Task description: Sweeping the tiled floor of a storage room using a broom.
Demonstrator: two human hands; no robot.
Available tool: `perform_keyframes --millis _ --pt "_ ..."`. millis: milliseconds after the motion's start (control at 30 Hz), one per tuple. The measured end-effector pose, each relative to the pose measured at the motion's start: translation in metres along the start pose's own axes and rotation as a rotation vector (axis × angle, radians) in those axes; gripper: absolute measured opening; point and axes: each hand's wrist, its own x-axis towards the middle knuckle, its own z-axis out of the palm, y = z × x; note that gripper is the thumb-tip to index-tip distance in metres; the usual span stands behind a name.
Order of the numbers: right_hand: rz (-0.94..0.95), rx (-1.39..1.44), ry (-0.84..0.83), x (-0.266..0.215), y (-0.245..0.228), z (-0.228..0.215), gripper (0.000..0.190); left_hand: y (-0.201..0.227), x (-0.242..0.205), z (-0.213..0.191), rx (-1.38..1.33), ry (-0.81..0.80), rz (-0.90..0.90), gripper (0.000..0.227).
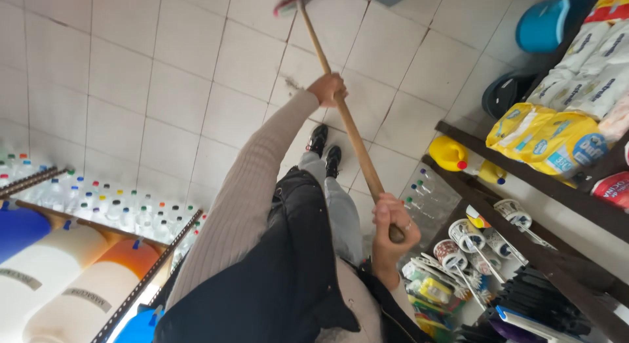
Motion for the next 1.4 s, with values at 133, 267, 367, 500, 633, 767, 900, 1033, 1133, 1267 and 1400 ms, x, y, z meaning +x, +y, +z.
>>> perform_keyframes --millis 133,267,367,500,633,767,900,1033,1133,1267,1400 --pt "-0.158 0.075 -0.040 -0.003 -0.010 -0.013 0.026 0.033 -0.006 -0.027 0.043 -0.106 0.043 0.018" --pt "-0.367 0.269 -0.067 0.016 0.018 0.003 0.027 0.034 0.009 -0.051 0.078 -0.027 0.019 0.002" --pt "-0.376 0.341 -0.118 0.038 0.032 0.027 0.062 -0.002 0.026 -0.047 0.020 0.104 -0.052 0.005" --pt "-0.343 0.254 -0.083 0.041 0.065 0.053 0.029 -0.050 0.050 -0.023 0.048 0.079 -0.108 0.017" --pt "-0.150 0.403 0.214 0.015 0.067 0.046 0.032 -0.033 0.036 -0.006 -0.022 -0.098 -0.059 0.009" --pt "-0.059 0.423 0.359 -0.008 0.072 0.006 0.034 -0.024 0.031 0.026 0.007 -0.217 0.076 0.023" --pt "0.006 0.395 0.362 -0.034 0.037 -0.035 0.034 0.045 -0.011 0.025 -0.166 -0.233 -0.009 0.024" --pt "0.061 0.463 0.484 -0.049 0.022 -0.059 0.038 0.081 -0.023 0.030 -0.194 -0.342 -0.034 0.018" --pt "0.038 0.379 0.396 -0.049 0.012 -0.075 0.041 0.084 -0.028 0.036 -0.169 -0.256 -0.012 0.017" --pt "-0.121 0.061 -0.070 -0.032 -0.005 -0.129 0.057 0.090 -0.028 0.005 -0.163 -0.161 -0.031 0.017" --pt "0.012 0.312 -0.022 -0.021 -0.010 -0.151 0.063 0.081 -0.042 -0.006 -0.253 -0.121 0.002 0.012"
